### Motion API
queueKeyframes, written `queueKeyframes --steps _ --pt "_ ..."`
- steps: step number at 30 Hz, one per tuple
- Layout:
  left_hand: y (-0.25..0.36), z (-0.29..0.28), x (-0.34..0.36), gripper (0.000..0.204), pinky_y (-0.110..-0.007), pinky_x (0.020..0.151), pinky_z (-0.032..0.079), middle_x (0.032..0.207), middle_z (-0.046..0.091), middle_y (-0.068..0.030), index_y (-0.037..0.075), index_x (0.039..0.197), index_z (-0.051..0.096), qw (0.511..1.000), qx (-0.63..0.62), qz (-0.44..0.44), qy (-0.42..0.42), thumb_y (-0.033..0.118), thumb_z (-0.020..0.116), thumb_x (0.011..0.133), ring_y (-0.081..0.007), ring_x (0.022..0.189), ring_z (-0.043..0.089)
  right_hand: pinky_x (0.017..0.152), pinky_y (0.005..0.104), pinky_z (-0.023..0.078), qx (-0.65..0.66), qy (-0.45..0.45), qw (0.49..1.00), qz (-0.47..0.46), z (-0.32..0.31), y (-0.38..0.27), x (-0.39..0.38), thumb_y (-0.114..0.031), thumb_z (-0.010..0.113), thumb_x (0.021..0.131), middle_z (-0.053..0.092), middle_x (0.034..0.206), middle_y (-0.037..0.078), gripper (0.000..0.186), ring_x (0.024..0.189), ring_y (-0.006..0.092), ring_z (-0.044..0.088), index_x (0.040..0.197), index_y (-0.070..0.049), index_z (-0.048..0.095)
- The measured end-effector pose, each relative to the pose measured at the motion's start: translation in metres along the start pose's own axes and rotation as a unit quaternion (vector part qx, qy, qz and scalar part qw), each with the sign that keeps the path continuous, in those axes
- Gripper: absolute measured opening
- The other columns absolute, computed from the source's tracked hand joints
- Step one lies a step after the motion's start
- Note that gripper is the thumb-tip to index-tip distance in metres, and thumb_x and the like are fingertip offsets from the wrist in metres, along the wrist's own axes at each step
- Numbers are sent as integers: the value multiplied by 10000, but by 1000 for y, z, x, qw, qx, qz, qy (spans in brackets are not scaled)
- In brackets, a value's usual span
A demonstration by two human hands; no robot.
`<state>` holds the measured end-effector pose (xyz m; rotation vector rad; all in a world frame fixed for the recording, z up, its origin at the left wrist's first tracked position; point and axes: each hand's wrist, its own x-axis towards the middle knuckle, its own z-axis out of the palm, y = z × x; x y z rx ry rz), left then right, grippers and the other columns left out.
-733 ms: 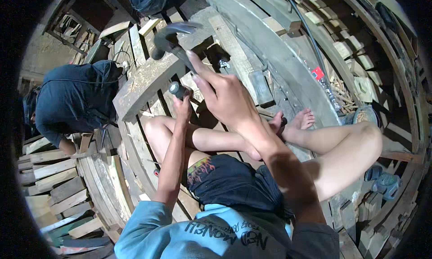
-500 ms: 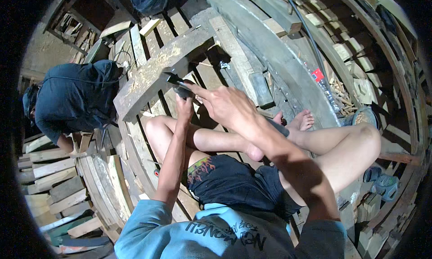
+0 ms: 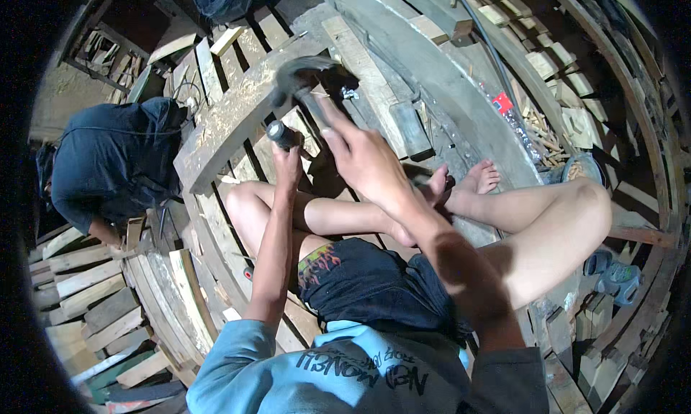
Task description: Chiseling wood with a hammer and a metal punch tool.
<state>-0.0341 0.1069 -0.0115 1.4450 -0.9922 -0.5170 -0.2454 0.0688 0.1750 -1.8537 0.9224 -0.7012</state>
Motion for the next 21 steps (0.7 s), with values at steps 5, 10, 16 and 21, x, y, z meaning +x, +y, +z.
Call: queueKeyframes --steps 5,10,16,21 --pt "7 8 3 316 -286 720 437 902 515 -49 19 1097 464 998 -46 -42 11 44 539 791 -149 789 489 764 433 455 -20 9 990 141 20 63 -26 -211 485 930 567 1021 305 453 955 406 569 1376 -179 411" --pt "27 17 4 129 -242 626 412 786 525 -24 39 975 476 996 -57 -37 63 61 515 853 -93 679 483 650 539 442 -69 3 987 148 56 128 -60 -213 494 906 584 749 294 454 722 462 587 1356 -209 436" --pt "10 -12 15 138 -279 557 371 684 440 -23 42 787 463 931 -341 -68 115 120 490 898 -138 607 435 623 541 443 -100 -39 970 217 63 121 -60 -216 509 899 581 709 282 467 688 453 587 1360 -225 432" --pt "12 -20 22 205 -295 611 344 711 400 -11 67 764 467 898 -393 -80 183 211 456 909 -143 652 391 720 527 445 -101 -81 963 235 64 121 -58 -224 476 923 580 886 314 458 869 478 554 1375 -227 408"
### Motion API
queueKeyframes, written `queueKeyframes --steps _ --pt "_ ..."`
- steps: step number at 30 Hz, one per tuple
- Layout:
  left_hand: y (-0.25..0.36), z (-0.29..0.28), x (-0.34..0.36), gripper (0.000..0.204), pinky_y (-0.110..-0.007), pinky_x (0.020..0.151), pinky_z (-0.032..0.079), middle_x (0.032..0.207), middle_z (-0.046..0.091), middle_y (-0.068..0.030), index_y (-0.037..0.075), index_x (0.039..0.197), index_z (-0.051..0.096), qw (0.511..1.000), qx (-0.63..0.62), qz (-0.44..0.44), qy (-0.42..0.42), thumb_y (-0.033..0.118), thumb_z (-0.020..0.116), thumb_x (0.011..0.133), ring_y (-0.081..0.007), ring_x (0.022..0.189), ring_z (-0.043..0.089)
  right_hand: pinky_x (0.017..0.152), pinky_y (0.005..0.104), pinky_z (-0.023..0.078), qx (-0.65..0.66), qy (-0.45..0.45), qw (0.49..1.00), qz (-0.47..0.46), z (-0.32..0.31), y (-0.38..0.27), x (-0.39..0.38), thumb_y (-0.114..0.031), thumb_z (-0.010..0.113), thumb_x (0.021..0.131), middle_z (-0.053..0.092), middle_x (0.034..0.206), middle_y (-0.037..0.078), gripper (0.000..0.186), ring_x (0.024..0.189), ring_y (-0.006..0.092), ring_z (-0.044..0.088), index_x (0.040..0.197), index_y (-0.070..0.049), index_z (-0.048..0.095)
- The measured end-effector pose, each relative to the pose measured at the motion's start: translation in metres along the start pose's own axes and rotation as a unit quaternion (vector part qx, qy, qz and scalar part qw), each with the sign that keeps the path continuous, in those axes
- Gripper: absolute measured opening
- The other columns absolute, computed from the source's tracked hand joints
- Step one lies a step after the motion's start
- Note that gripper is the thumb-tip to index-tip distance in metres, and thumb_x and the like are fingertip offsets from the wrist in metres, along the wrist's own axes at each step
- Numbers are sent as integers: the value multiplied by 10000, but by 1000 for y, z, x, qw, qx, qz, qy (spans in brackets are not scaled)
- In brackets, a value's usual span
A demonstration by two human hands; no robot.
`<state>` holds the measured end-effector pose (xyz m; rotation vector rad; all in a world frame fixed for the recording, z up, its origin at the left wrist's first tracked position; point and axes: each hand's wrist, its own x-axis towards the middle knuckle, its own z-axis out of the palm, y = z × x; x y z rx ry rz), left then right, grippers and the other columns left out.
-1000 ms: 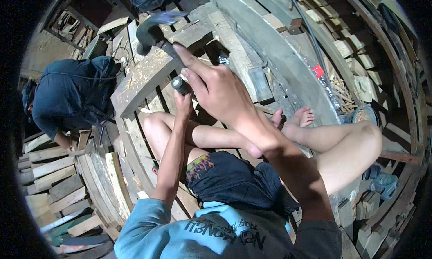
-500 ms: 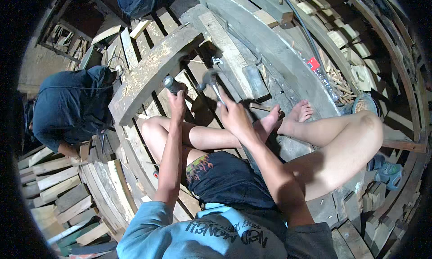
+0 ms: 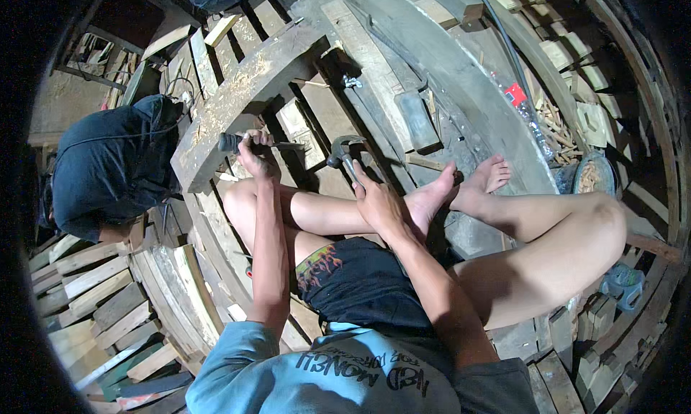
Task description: Chiseling wood with a hammer and a metal punch tool.
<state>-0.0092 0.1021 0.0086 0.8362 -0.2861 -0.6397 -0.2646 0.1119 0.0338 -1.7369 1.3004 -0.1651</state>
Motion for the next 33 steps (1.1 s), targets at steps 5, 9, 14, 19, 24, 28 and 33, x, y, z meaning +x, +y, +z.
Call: queueKeyframes --steps 5,9,14,19,24,28,33 --pt "-7 8 -9 170 -271 586 339 706 397 -9 57 776 455 997 25 -4 -75 176 475 896 -131 645 391 730 518 443 12 -2 1000 5 0 3 1 -205 473 919 581 899 312 464 882 477 553 1378 -205 404" --pt "-16 9 -9 162 -260 535 331 666 403 -10 48 756 449 999 24 -20 -36 132 491 888 -120 582 383 711 517 434 8 2 1000 0 -1 -1 1 -211 477 921 576 881 320 469 868 484 552 1383 -203 395" --pt "-15 12 -11 150 -267 529 359 662 439 -21 47 772 429 996 43 0 -84 114 495 889 -123 575 410 703 522 433 -2 0 1000 2 -3 -4 -1 -211 477 924 572 850 327 465 848 489 555 1382 -203 398" --pt "-12 14 -12 143 -253 524 368 644 415 -6 57 756 434 996 36 2 -79 64 491 887 -104 558 406 702 520 438 8 -9 1000 14 -3 -7 -1 -208 481 922 574 839 324 465 832 486 560 1380 -203 403" --pt "-15 9 -10 116 -258 529 380 661 425 -11 57 785 432 996 26 -2 -85 55 490 886 -107 561 413 696 512 443 -4 11 1000 -2 2 0 0 -208 483 922 577 846 318 464 832 480 565 1379 -201 405" --pt "-17 6 -9 107 -264 535 390 679 433 -15 63 817 414 996 22 2 -85 49 496 884 -110 568 420 682 527 444 11 26 999 -19 7 4 0 -216 491 913 578 804 311 467 784 476 572 1373 -216 413" --pt "-17 6 -8 108 -269 537 397 675 433 -20 61 836 408 995 20 -7 -102 43 506 879 -115 572 427 656 543 440 6 51 997 -50 10 10 2 -221 494 905 580 758 307 471 726 465 584 1370 -222 418"
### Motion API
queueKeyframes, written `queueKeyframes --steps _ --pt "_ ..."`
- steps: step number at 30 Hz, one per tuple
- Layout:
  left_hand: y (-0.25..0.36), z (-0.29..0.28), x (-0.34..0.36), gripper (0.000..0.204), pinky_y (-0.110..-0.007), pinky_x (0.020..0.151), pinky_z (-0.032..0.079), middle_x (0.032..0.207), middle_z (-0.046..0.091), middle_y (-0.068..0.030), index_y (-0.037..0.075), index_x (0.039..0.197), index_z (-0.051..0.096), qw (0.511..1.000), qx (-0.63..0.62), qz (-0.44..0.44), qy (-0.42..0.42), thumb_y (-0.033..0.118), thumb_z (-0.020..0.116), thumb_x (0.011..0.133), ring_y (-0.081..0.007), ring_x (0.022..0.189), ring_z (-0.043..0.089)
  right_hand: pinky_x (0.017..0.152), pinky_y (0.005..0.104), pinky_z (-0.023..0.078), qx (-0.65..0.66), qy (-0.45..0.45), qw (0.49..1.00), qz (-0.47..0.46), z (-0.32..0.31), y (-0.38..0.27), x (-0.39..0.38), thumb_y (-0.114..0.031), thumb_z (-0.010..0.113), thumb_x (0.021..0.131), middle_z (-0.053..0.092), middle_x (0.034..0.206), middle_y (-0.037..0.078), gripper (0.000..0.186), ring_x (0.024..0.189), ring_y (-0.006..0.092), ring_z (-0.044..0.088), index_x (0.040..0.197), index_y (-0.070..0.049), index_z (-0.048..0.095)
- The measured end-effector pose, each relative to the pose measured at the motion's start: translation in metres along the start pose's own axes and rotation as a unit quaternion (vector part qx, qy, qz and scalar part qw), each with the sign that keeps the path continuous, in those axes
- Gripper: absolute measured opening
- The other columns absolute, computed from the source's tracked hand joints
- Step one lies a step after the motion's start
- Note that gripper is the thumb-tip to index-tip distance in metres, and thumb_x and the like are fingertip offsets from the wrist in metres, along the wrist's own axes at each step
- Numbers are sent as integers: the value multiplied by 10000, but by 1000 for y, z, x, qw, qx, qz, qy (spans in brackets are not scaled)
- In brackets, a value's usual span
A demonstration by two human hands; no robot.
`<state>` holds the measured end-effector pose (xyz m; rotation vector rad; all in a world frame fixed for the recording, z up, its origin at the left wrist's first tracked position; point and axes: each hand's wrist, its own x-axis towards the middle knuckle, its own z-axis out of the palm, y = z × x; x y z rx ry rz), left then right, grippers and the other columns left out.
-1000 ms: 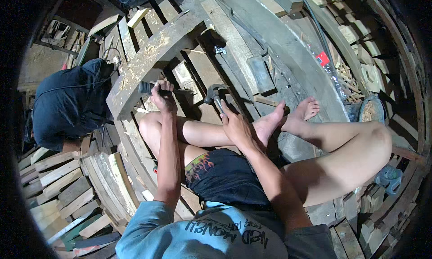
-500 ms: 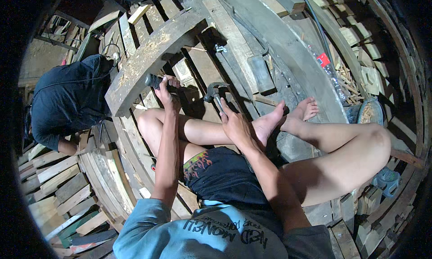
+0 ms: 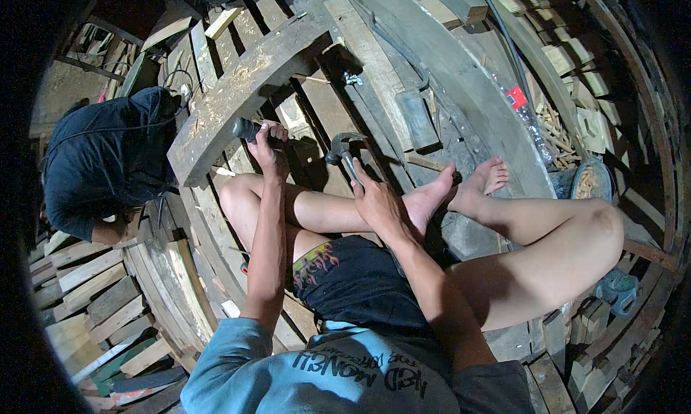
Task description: Chiseling wood with a hammer and a metal punch tool.
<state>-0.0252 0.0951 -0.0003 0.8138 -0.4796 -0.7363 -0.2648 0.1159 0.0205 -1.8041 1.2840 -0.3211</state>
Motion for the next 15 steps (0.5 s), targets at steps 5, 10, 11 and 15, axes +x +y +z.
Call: queueKeyframes --steps 5,10,11,15 --pt "0 11 -4 134 -264 555 371 686 460 -22 35 781 453 999 39 10 25 84 530 879 -121 599 436 654 543 440 7 2 1000 -5 -1 -1 -1 -229 495 907 585 770 305 479 728 462 586 1377 -210 408" --pt "-3 19 -12 116 -269 577 382 686 472 -24 31 809 473 989 147 17 5 92 520 896 -122 605 452 654 540 443 -3 1 1000 11 -1 -2 -2 -240 496 909 589 774 303 480 739 464 588 1380 -235 402" --pt "-4 19 -13 105 -265 582 382 697 478 -24 31 823 479 982 187 27 -8 94 520 898 -118 615 454 658 542 444 2 1 1000 11 -3 -5 -3 -243 497 909 590 777 303 480 741 466 588 1379 -245 401" --pt "-10 4 -11 105 -261 618 417 774 519 -27 27 943 491 958 279 39 -42 88 545 877 -113 669 483 696 537 448 1 -19 999 32 -9 -10 -5 -240 493 913 595 842 306 484 798 464 588 1385 -261 388"
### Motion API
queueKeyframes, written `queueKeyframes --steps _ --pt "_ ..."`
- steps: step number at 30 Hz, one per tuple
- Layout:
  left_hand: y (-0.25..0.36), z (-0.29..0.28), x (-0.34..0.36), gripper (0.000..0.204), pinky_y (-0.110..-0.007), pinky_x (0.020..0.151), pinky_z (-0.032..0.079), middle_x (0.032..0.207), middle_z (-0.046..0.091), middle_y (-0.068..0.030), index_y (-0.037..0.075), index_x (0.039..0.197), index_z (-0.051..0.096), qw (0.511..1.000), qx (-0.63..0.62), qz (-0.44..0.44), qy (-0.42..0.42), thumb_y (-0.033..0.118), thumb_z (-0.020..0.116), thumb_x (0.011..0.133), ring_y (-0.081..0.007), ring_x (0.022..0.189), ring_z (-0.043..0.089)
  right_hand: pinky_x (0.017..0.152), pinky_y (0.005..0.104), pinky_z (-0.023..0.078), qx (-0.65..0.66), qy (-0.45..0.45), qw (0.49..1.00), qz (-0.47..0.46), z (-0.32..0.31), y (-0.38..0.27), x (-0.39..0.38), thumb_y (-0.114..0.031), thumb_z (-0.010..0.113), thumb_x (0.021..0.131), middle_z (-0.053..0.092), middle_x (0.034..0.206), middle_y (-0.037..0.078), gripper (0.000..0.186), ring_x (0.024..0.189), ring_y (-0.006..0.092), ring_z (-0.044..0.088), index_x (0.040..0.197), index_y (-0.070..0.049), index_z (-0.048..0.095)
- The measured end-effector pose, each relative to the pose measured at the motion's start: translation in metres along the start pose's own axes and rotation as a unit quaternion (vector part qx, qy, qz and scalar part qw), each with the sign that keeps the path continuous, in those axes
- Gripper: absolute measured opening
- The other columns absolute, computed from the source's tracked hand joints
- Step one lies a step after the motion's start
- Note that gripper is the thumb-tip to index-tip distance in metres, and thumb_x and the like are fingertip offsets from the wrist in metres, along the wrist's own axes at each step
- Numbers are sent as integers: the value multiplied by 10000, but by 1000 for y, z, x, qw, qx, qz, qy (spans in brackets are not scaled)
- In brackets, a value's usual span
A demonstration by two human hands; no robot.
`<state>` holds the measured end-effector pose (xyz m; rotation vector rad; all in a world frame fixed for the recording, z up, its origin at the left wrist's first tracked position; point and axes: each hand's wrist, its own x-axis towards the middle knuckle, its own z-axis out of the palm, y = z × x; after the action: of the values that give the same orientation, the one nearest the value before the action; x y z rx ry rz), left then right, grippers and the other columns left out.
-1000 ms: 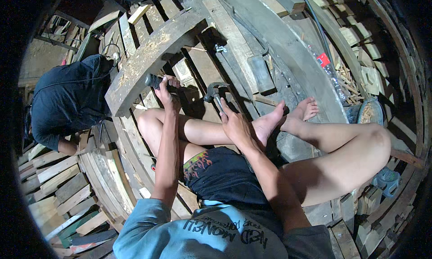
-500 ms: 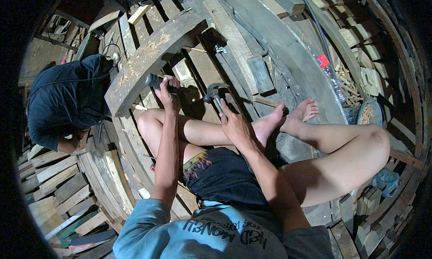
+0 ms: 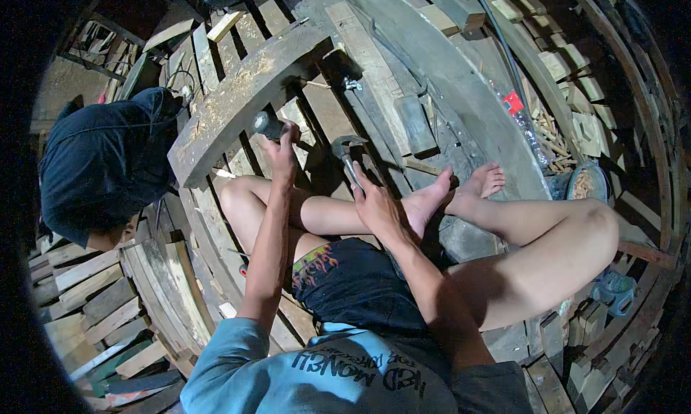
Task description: Chiseling wood with a hammer and a metal punch tool.
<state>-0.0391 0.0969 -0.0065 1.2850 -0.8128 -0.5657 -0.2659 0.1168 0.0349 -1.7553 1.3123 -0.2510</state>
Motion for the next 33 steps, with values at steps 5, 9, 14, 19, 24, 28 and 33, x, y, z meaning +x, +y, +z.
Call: queueKeyframes --steps 5,9,14,19,24,28,33 --pt "6 13 -5 264 -282 681 453 882 538 -48 24 1060 482 997 73 37 0 32 543 803 -135 750 514 800 451 463 100 20 995 -20 -15 -5 -2 -246 478 935 577 1021 311 457 990 451 558 1382 -197 401" --pt "18 13 -6 271 -301 808 439 983 539 -76 18 1115 471 993 108 10 -41 57 510 850 -170 880 524 651 452 465 78 86 989 -95 -43 -32 8 -241 507 920 563 853 327 469 850 448 580 1378 -241 404" --pt "12 11 2 301 -274 722 456 995 536 -71 15 1156 450 980 182 21 -73 81 525 872 -153 819 527 724 422 493 118 132 953 -244 -92 -83 11 -231 515 928 554 1134 254 457 976 418 513 1375 -233 416" --pt "-4 11 4 405 -258 732 464 1034 533 -64 16 1257 384 988 135 24 -76 45 508 872 -143 845 528 671 442 490 100 106 946 -288 -127 -123 4 -248 530 921 604 978 266 451 877 419 572 1361 -268 432" --pt "14 18 -4 359 -296 757 457 931 542 -61 13 1171 451 995 81 -20 -56 57 549 828 -166 814 530 783 395 495 -8 -13 984 -176 -130 -129 -3 -213 551 911 594 1100 226 437 984 391 568 1340 -229 471" --pt "19 20 -2 295 -255 663 450 881 514 -26 25 1132 462 997 27 -46 -58 93 550 858 -105 745 498 745 402 495 -7 15 980 -196 -123 -106 -1 -209 552 909 608 1063 226 438 898 417 586 1338 -243 474" --pt "-19 -10 14 220 -264 700 450 895 539 -37 26 1058 475 997 -53 -45 -25 80 541 856 -128 778 518 837 372 473 26 -13 990 -141 -118 -107 -2 -202 548 916 578 1169 190 439 1050 397 517 1347 -211 462"
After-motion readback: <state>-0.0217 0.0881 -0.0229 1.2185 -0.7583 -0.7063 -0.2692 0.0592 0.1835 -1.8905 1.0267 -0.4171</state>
